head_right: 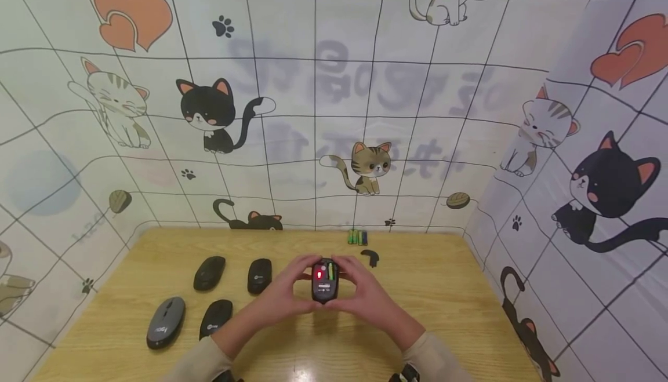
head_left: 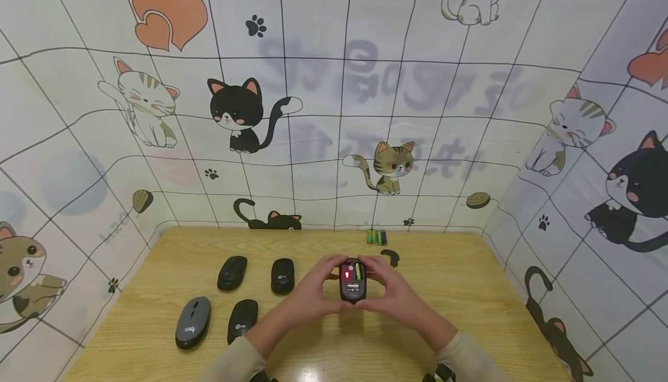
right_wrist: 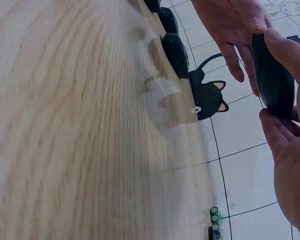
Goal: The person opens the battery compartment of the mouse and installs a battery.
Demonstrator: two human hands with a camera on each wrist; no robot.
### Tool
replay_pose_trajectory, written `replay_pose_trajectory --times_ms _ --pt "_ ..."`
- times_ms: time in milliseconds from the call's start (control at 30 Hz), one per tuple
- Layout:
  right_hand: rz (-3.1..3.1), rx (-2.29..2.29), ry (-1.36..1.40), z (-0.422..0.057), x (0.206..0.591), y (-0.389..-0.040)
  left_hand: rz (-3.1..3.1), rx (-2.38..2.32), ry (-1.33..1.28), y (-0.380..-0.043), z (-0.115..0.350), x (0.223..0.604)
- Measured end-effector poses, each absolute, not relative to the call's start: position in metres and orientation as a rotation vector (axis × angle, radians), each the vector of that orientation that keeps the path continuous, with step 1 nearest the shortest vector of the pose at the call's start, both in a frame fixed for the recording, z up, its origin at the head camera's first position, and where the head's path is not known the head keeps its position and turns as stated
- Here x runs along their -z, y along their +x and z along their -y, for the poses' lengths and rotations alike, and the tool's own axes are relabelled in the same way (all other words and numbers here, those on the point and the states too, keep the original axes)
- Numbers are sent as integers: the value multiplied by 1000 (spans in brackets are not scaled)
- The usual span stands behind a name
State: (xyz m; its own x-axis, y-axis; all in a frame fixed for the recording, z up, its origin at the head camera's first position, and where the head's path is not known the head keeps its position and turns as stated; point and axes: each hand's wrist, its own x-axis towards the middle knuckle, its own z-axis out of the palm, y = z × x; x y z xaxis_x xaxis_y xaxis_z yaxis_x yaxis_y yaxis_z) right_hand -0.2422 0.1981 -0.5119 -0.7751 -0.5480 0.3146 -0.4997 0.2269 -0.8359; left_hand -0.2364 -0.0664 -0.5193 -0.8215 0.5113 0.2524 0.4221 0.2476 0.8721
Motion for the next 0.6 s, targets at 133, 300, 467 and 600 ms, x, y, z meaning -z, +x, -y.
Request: replay_pose_trajectory --times_ms 133,300,467,600 --pt "-2495 1549 -1063 -203 513 -249 -2490 -1551 875 -242 63 520" --pt "-2584 1442 -1070 -210 512 -259 -2555 -1470 899 -255 57 522" --pt "-2611 1406 -1076 -216 514 -273 -2622 -1384 974 -275 49 524" --pt "-2613 1407 -1061 -223 518 -285 -2636 -1335 989 -289 42 525"
